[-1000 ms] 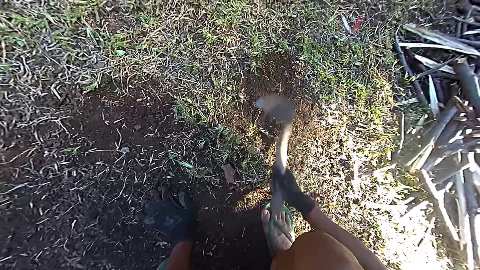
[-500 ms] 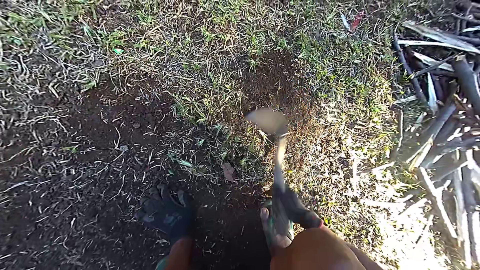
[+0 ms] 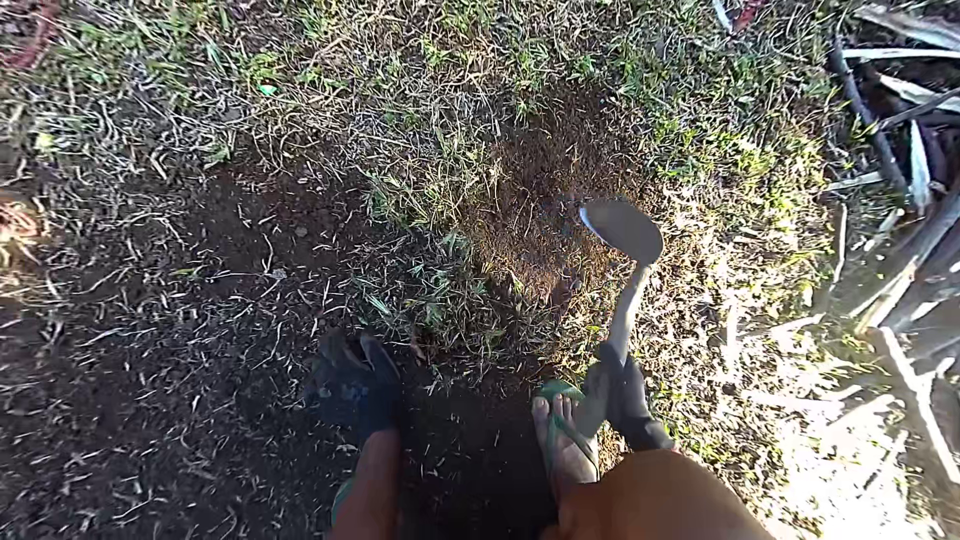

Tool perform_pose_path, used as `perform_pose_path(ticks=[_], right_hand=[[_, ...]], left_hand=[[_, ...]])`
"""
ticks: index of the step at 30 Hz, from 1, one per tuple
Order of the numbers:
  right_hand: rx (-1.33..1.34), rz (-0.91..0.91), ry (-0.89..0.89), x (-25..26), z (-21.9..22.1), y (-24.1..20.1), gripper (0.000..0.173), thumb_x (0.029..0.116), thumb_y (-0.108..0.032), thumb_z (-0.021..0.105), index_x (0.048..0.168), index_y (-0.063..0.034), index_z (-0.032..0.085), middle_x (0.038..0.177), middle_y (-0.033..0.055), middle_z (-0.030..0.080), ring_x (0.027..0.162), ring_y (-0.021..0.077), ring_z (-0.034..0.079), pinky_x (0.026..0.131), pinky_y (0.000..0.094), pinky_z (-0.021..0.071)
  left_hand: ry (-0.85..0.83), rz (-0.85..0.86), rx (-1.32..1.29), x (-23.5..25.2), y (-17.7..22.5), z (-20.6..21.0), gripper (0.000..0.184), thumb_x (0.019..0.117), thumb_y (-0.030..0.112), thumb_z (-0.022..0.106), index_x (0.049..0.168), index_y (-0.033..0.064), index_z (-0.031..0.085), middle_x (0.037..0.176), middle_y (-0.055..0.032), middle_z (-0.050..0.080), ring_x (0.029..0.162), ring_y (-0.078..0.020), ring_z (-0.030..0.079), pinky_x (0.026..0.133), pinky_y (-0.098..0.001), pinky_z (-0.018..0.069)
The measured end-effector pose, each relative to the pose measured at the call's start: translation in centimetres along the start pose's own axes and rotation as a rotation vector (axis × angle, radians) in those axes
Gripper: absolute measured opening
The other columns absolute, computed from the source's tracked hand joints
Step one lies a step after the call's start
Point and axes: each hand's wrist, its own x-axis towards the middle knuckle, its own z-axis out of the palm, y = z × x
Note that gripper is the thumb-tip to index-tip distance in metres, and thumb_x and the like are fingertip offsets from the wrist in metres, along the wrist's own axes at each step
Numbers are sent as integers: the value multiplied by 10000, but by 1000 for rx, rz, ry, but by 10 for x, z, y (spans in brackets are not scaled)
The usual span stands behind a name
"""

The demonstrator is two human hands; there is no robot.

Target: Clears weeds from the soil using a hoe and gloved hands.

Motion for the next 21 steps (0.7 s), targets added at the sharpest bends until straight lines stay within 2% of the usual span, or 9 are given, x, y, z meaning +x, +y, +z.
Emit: perform_pose_path(ticks=[2,5,7,8,11,12,14,17,21], right_hand=[[-82,36,106,-18,-4,15,396,1072,-300,520,1293,28,518,756,116,628,606,186,633,582,373,584],[-190,305,202,-70,31,-42,321,1106,-205,439,1361,-18,499,980,120,648,832,157,661,834,331,580],[-153,33,67,-78,13,-20,369,1094,-231,458,1326,51,507,903,160,656,735,174,654,694,336,593],[-143,-7,12,-77,6,-15,398,1094,-298,465,1328,20,520,880,130,657,711,159,643,669,332,588],[-87,81,22,-78,9,-21,386,1093,-337,458,1313,-33,545,866,95,667,717,144,654,686,337,596],[-32,98,47,-77,11,-13,401,1099,-345,448,1337,-33,528,918,107,681,771,152,687,726,347,620],[83,63,135,-60,15,21,378,1101,-342,443,1269,-14,530,829,111,653,696,174,683,663,379,623],[74,227,185,-35,2,41,357,1100,-373,437,1200,-64,586,780,108,644,683,215,678,706,442,624],[181,-56,-21,8,-47,136,381,1094,-346,459,1202,5,561,760,110,646,632,204,668,609,423,610]], left_hand=[[-69,12,-63,20,27,-4,740,1034,561,382,1582,64,350,1619,-241,351,1520,-465,260,1205,-711,85],[-243,134,-50,44,72,0,815,1018,662,354,1584,76,339,1625,-248,328,1511,-499,240,1157,-776,127],[-358,240,-42,42,109,2,843,998,709,354,1602,123,313,1659,-233,261,1527,-483,220,1161,-763,186],[-404,284,-35,36,126,3,859,971,743,381,1605,166,319,1678,-222,218,1536,-481,190,1162,-763,189],[-484,513,72,1,168,9,891,881,781,530,1564,220,414,1691,-156,227,1548,-454,175,1165,-761,195],[-496,603,146,-15,177,15,955,808,819,587,1553,239,439,1679,-161,259,1537,-486,170,1136,-801,167],[-514,763,294,-45,177,29,1103,649,864,687,1547,268,452,1656,-187,303,1511,-547,178,1101,-854,77],[-546,893,436,-59,157,37,1076,612,633,874,1544,309,446,1601,-196,400,1437,-586,303,1072,-877,76],[-568,917,390,-22,142,24,698,726,234,887,1374,288,633,1519,-170,500,1308,-551,463,1020,-827,292]])
